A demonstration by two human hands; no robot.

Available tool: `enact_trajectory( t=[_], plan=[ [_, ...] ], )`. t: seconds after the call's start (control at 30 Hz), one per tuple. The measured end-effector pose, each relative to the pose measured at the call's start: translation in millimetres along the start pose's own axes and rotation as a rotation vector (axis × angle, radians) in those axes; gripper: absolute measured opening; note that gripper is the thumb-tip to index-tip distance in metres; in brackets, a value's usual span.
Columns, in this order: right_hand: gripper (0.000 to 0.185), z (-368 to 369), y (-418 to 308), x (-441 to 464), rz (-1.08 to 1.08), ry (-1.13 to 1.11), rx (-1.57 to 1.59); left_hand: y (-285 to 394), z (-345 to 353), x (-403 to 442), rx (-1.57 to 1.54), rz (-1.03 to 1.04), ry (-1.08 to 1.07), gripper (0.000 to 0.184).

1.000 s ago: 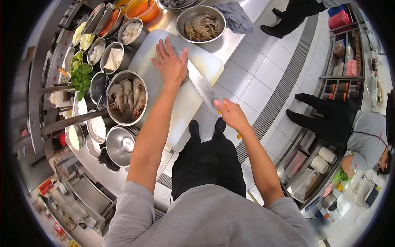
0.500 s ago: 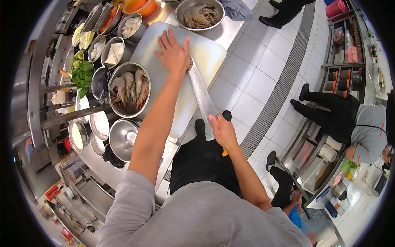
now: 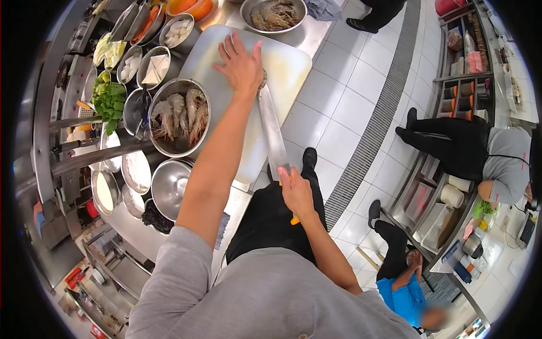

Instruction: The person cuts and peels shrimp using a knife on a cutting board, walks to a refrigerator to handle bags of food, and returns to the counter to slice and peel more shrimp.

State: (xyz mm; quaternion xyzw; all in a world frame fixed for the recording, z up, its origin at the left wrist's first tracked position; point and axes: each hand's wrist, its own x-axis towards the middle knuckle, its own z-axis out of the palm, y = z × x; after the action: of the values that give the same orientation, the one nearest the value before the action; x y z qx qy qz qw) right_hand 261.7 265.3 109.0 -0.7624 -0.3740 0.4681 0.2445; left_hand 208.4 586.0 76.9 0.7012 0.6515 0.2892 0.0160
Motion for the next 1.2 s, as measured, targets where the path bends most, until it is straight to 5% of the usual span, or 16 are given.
enact_trajectory(
  t=[0.3,0.37,0.47,0.73,1.03,1.1,1.2],
  plan=[
    [0.055,-70.1,39.8,-50.7,0.213,-0.184,0.027,-12.7,-18.5,12.0,0.033,0.157,-0.015,0.049],
    [0.052,-90.3,45.5,-52.1,0.127,-0.075,-0.088,-21.9,-43.1,17.1,-0.158,0.359,-0.446,0.033],
    [0.047,-123.5,25.8,-33.7,-0.027,0.067,-0.35,-22.2,-75.5,11.4,0.057,0.576,-0.699,0.038],
    [0.022,-128.3,-71.3,95.5,-0.551,0.34,-0.615,-25.9,-94.5,-5.4,0.102,0.516,-0.667,0.041],
    [0.031,-88.4,-119.5,192.1,-0.79,0.188,-0.722,-26.2,-107.8,-32.0,-0.049,0.483,-0.525,0.031],
    [0.031,-89.2,-126.4,184.2,-1.044,0.176,-0.673,-25.7,-115.3,-36.8,-0.094,0.457,-0.507,0.029],
    [0.02,-78.3,-117.4,186.6,-1.125,-0.01,-0.455,-22.4,-130.5,-38.8,-0.214,0.469,-0.434,0.023]
  ],
)
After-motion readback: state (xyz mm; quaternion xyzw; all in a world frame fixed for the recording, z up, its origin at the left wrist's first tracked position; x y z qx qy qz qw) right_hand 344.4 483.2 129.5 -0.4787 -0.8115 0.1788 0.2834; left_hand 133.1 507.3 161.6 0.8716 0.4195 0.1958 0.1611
